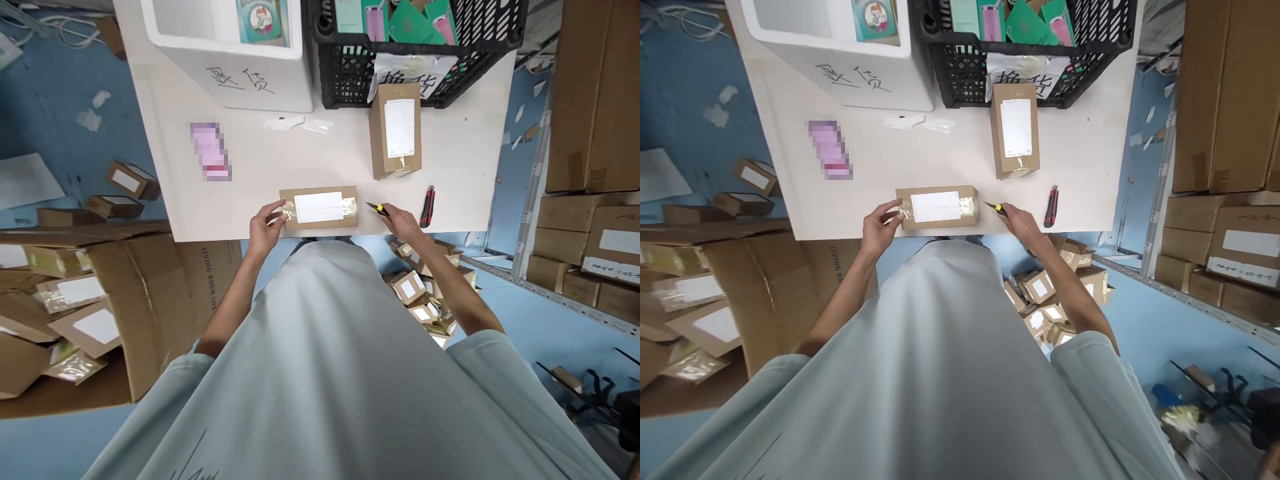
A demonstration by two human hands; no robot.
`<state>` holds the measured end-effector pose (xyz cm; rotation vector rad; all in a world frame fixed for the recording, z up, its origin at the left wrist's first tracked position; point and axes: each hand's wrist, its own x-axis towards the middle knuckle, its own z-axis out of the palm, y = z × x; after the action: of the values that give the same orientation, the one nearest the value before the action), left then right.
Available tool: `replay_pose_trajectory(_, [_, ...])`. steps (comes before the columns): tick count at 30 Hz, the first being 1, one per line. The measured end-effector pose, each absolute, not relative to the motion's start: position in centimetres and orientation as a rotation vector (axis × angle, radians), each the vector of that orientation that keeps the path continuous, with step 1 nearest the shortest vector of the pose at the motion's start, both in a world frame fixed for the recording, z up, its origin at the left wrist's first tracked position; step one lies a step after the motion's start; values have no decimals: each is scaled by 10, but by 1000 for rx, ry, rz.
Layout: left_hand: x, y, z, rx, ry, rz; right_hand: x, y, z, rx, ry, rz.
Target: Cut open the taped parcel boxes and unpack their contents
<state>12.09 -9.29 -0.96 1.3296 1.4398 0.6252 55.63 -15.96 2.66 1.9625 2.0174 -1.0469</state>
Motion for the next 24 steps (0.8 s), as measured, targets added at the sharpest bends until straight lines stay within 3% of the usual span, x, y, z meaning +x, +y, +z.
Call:
replay_pose_trajectory(6, [94, -92, -16, 1318, 1502, 642, 486, -183, -16, 2679, 1579, -1910])
replay_pose_trajectory(9, [86, -91, -18, 1358, 1547, 622, 446, -179, -11, 2775, 1501, -2071])
replay_pose_trajectory(12, [83, -90, -22, 1407, 1583, 594, 428, -176, 13, 2799, 1545, -1907])
replay_pose_trajectory(19, [130, -91, -53, 1359, 1425, 535, 428, -173, 95, 2716, 1819, -1029])
replay_pose_trajectory(24, [154, -84, -57, 1371, 1353, 396, 400, -170, 121, 2580, 1746, -863])
